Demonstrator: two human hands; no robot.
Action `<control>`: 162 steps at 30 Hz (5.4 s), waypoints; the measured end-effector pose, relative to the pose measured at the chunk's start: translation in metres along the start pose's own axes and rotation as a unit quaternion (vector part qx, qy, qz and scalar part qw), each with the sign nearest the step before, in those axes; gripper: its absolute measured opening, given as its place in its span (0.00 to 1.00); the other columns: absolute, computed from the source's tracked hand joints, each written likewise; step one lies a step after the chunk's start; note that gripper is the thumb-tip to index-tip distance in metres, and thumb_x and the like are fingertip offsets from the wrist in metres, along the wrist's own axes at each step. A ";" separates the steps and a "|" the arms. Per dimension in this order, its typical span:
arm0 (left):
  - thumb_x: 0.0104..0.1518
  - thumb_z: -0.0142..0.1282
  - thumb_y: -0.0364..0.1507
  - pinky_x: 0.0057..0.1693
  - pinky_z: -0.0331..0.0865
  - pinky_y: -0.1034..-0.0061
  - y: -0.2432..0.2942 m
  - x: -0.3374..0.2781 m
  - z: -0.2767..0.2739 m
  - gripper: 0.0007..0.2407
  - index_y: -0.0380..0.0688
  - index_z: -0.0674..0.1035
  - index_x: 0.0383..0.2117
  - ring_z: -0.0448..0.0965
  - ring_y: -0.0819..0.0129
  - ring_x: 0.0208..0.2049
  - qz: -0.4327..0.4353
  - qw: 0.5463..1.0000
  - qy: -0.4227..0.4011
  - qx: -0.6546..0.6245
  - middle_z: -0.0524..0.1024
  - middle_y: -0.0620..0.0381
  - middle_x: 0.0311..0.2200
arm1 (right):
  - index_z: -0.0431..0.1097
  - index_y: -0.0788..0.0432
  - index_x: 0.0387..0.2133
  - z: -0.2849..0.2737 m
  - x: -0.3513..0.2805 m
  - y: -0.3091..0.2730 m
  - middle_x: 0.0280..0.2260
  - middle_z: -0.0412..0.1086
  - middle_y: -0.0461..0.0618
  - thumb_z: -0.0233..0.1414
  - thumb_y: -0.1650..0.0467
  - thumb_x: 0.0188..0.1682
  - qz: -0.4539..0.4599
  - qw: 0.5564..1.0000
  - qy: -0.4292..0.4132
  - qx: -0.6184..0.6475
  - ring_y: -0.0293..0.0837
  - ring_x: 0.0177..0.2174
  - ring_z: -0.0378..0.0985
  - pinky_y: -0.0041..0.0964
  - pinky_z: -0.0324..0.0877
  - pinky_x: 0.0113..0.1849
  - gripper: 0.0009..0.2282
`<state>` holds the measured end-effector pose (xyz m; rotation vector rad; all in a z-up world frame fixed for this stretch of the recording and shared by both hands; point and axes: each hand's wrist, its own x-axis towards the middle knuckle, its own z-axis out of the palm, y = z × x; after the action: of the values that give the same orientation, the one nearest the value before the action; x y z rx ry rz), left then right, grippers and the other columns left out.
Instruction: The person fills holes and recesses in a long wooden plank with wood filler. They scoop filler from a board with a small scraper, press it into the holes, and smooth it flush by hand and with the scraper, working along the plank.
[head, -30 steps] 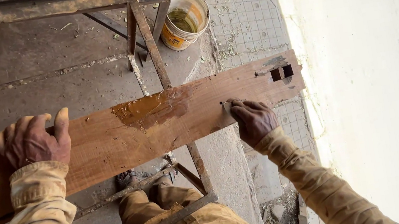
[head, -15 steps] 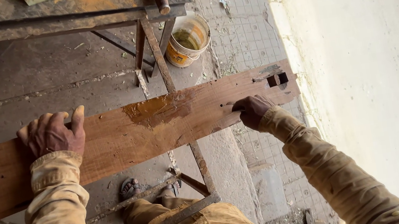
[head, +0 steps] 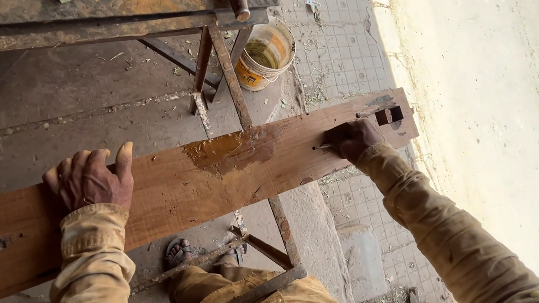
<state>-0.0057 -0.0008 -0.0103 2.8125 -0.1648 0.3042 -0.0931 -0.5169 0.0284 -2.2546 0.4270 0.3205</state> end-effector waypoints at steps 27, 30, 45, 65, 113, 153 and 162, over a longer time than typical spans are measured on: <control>0.72 0.52 0.52 0.63 0.58 0.58 -0.003 0.000 0.005 0.23 0.44 0.84 0.34 0.77 0.56 0.47 -0.007 1.000 0.006 -0.002 0.82 0.53 0.40 | 0.73 0.57 0.49 0.030 -0.085 -0.030 0.51 0.76 0.53 0.49 0.73 0.52 -0.265 0.862 0.162 -0.400 0.52 0.50 0.79 0.47 0.72 0.49 0.13; 0.73 0.52 0.53 0.63 0.59 0.59 0.000 0.001 0.002 0.24 0.44 0.84 0.34 0.77 0.56 0.47 -0.008 1.000 -0.012 0.000 0.82 0.53 0.37 | 0.73 0.58 0.49 0.039 -0.092 -0.038 0.52 0.74 0.53 0.50 0.72 0.52 -0.249 0.872 0.174 -0.383 0.53 0.50 0.77 0.48 0.71 0.48 0.13; 0.71 0.48 0.55 0.61 0.57 0.58 0.001 0.004 0.008 0.25 0.47 0.85 0.36 0.76 0.55 0.47 -0.007 1.000 -0.015 0.014 0.82 0.53 0.39 | 0.79 0.51 0.44 -0.001 -0.059 -0.045 0.39 0.78 0.55 0.48 0.74 0.48 -0.088 0.929 -0.014 -0.358 0.55 0.39 0.80 0.47 0.75 0.41 0.15; 0.70 0.48 0.55 0.64 0.58 0.57 -0.005 0.004 0.012 0.25 0.45 0.85 0.37 0.76 0.55 0.46 -0.024 0.999 -0.024 0.001 0.82 0.52 0.39 | 0.80 0.63 0.37 0.001 -0.005 0.001 0.35 0.81 0.48 0.65 0.76 0.42 0.032 0.990 0.010 0.137 0.36 0.35 0.81 0.34 0.80 0.41 0.10; 0.71 0.48 0.55 0.64 0.57 0.57 -0.005 0.004 0.010 0.26 0.43 0.84 0.36 0.75 0.55 0.47 -0.021 1.000 -0.013 -0.014 0.82 0.51 0.40 | 0.77 0.50 0.47 0.024 -0.064 -0.104 0.37 0.80 0.55 0.47 0.73 0.48 -0.099 0.923 -0.035 -0.370 0.54 0.31 0.82 0.47 0.77 0.36 0.16; 0.71 0.51 0.53 0.61 0.59 0.56 -0.006 0.004 0.008 0.24 0.45 0.83 0.32 0.75 0.56 0.43 0.004 1.000 -0.016 0.017 0.81 0.53 0.35 | 0.80 0.54 0.41 0.025 -0.035 -0.123 0.30 0.79 0.54 0.53 0.65 0.50 -0.035 0.970 -0.028 -0.238 0.46 0.27 0.82 0.42 0.75 0.33 0.11; 0.72 0.49 0.55 0.62 0.57 0.56 -0.008 0.004 0.012 0.26 0.45 0.84 0.33 0.75 0.56 0.44 -0.012 1.000 -0.015 0.003 0.82 0.51 0.37 | 0.74 0.53 0.51 -0.010 -0.066 -0.101 0.43 0.79 0.54 0.46 0.73 0.52 -0.030 0.971 0.013 -0.236 0.51 0.37 0.84 0.42 0.77 0.42 0.16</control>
<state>0.0018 0.0029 -0.0233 2.8230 -0.1375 0.2588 -0.1111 -0.4483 0.1264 -2.7318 0.3167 0.3930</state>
